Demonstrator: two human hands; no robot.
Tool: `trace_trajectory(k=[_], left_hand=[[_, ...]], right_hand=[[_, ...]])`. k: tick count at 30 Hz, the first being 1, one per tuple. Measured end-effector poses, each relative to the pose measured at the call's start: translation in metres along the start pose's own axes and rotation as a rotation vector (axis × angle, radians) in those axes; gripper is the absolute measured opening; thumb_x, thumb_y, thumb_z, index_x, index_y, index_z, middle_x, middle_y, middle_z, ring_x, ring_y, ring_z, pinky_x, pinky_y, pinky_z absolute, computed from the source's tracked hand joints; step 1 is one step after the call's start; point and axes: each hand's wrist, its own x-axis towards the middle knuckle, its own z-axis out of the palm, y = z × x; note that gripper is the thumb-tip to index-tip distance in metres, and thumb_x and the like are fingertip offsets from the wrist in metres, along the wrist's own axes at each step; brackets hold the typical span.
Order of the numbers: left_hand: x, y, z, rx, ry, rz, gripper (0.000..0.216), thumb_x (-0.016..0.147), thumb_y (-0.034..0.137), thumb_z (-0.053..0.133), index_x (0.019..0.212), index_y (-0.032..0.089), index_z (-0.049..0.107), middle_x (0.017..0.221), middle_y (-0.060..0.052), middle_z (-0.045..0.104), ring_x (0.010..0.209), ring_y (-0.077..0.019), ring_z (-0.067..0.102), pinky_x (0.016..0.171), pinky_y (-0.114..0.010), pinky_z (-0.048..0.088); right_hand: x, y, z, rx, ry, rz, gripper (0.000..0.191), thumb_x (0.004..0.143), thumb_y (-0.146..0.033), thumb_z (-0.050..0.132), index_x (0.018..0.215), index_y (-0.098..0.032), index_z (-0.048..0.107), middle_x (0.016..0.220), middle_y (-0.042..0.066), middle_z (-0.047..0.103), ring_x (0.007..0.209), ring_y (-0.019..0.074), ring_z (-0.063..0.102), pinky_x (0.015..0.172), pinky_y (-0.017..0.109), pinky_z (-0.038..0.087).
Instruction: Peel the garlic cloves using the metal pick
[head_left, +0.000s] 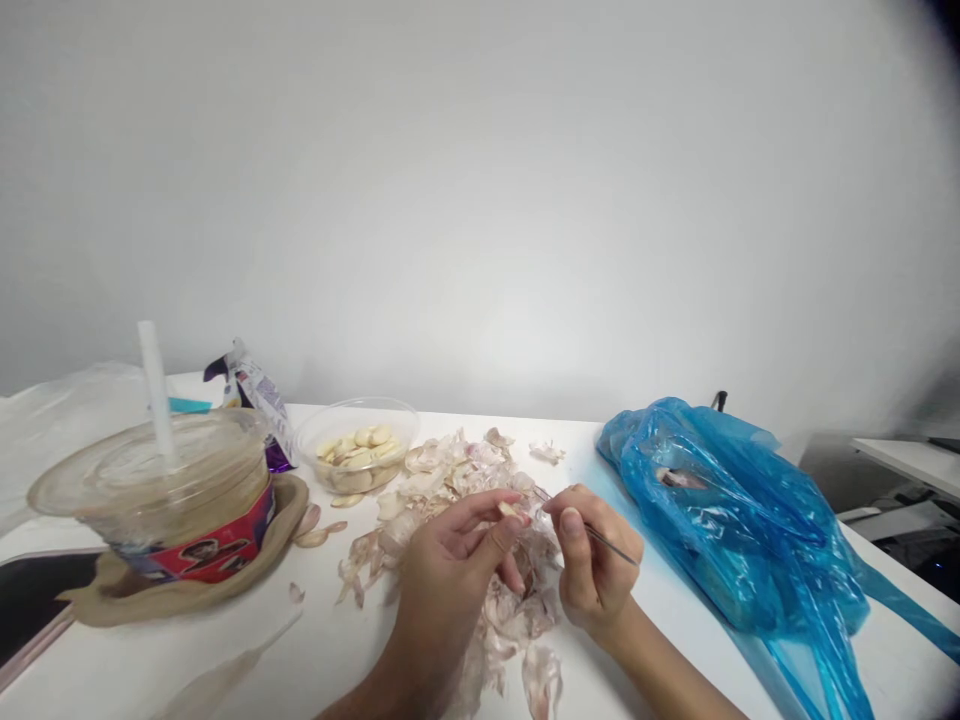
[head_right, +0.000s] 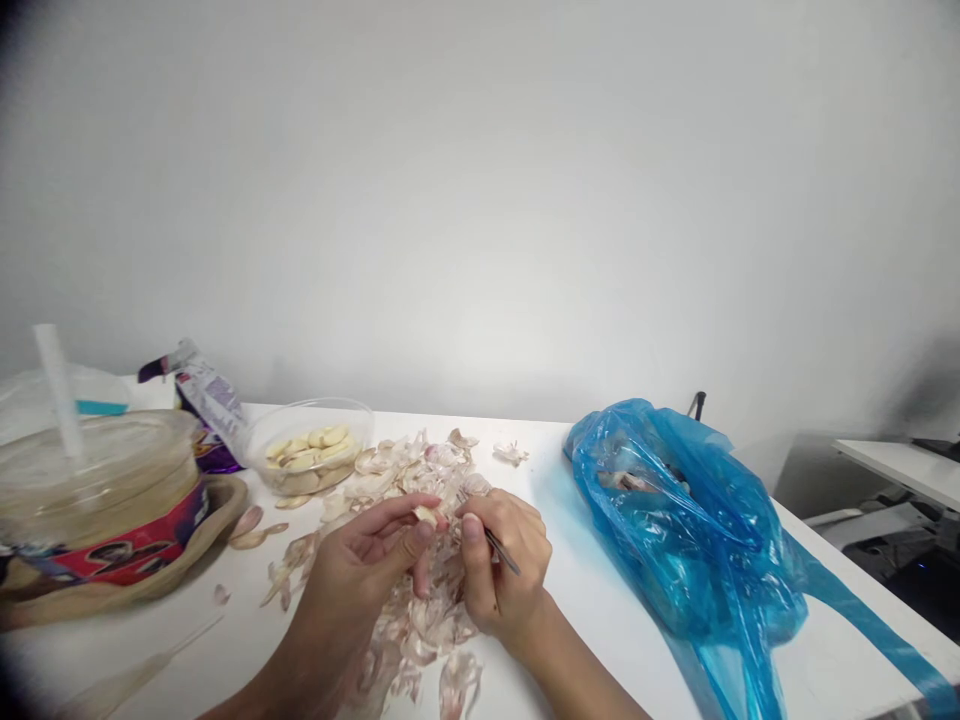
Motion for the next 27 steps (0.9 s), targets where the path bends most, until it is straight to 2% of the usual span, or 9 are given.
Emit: trace_trajectory(k=[7, 14, 19, 27], left_hand=[[-0.0001, -0.0018, -0.0004, -0.05, -0.021, -0.033, 0.013, 0.066, 0.026, 0.069, 0.075, 0.017, 0.067, 0.041, 0.006, 0.054, 0.04, -0.008, 0.048, 0.046, -0.02, 0.041], [0.0007, 0.0024, 0.0, -0.008, -0.007, -0.004, 0.018, 0.074, 0.031, 0.062, 0.086, 0.018, 0.064, 0.037, 0.008, 0.053, 0.04, -0.008, 0.049, 0.049, -0.018, 0.041], [0.0006, 0.003, -0.0013, -0.014, -0.014, -0.009, 0.02, 0.078, 0.031, 0.058, 0.092, 0.018, 0.061, 0.042, 0.007, 0.057, 0.041, -0.0079, 0.049, 0.05, -0.018, 0.041], [0.0003, -0.0007, -0.0024, -0.026, -0.028, 0.008, 0.01, 0.07, 0.024, 0.066, 0.069, 0.018, 0.058, 0.041, 0.009, 0.052, 0.04, -0.0064, 0.048, 0.046, -0.017, 0.038]], right_hand=[[0.0044, -0.0035, -0.0001, -0.049, -0.014, -0.072, 0.016, 0.084, -0.012, 0.041, 0.081, -0.017, 0.055, 0.059, 0.001, 0.055, 0.048, 0.0121, 0.049, 0.046, 0.025, 0.037], [0.0053, -0.0039, -0.0011, -0.079, -0.019, -0.093, 0.016, 0.083, -0.01, 0.04, 0.082, -0.017, 0.055, 0.06, 0.001, 0.056, 0.05, 0.0128, 0.052, 0.048, 0.025, 0.039], [0.004, -0.0042, -0.001, -0.094, -0.017, -0.073, 0.016, 0.083, -0.01, 0.041, 0.082, -0.017, 0.055, 0.061, 0.001, 0.057, 0.051, 0.0125, 0.051, 0.05, 0.025, 0.039], [0.0063, -0.0055, -0.0016, -0.1, -0.022, -0.089, 0.015, 0.083, -0.01, 0.043, 0.082, -0.016, 0.056, 0.06, 0.001, 0.056, 0.05, 0.012, 0.05, 0.049, 0.024, 0.039]])
